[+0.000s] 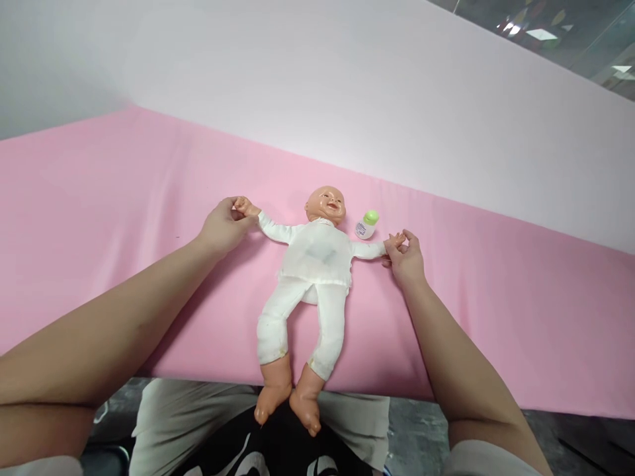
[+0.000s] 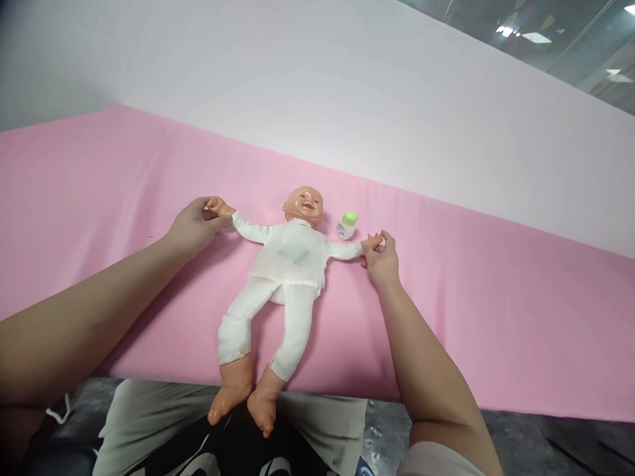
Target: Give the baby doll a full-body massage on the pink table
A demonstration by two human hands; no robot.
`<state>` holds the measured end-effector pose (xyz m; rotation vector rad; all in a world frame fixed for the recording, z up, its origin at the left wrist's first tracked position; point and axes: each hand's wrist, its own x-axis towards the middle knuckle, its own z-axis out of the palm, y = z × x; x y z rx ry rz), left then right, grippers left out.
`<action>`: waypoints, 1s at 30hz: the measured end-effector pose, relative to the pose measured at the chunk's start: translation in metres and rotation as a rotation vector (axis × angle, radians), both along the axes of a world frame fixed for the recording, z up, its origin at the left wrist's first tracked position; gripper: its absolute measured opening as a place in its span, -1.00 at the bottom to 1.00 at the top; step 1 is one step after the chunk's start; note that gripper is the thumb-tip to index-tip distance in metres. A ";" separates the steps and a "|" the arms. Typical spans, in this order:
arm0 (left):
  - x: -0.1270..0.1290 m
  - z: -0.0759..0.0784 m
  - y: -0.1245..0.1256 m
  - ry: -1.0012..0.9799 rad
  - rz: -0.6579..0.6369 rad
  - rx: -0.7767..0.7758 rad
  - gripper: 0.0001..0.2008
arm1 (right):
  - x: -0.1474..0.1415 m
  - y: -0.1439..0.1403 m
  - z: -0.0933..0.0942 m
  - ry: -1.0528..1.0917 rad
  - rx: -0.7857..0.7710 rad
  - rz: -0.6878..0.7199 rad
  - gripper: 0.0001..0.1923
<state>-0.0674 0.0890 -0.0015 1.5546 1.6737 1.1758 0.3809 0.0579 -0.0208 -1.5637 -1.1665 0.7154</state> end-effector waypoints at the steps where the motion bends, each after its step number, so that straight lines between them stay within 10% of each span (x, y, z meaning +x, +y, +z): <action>1: 0.005 0.005 -0.006 -0.007 0.017 0.018 -0.45 | -0.007 -0.005 0.003 -0.021 0.075 0.016 -0.02; 9: 0.051 0.012 -0.052 0.321 -0.341 0.357 -0.50 | -0.072 -0.050 0.018 -0.528 0.439 0.346 -0.48; 17: 0.056 -0.003 -0.042 0.501 -0.610 0.527 -0.68 | -0.086 -0.049 0.012 -0.698 0.607 0.638 -0.66; 30: 0.004 0.000 -0.003 -0.052 0.139 0.028 -0.14 | -0.015 -0.006 0.003 0.070 0.227 0.022 -0.19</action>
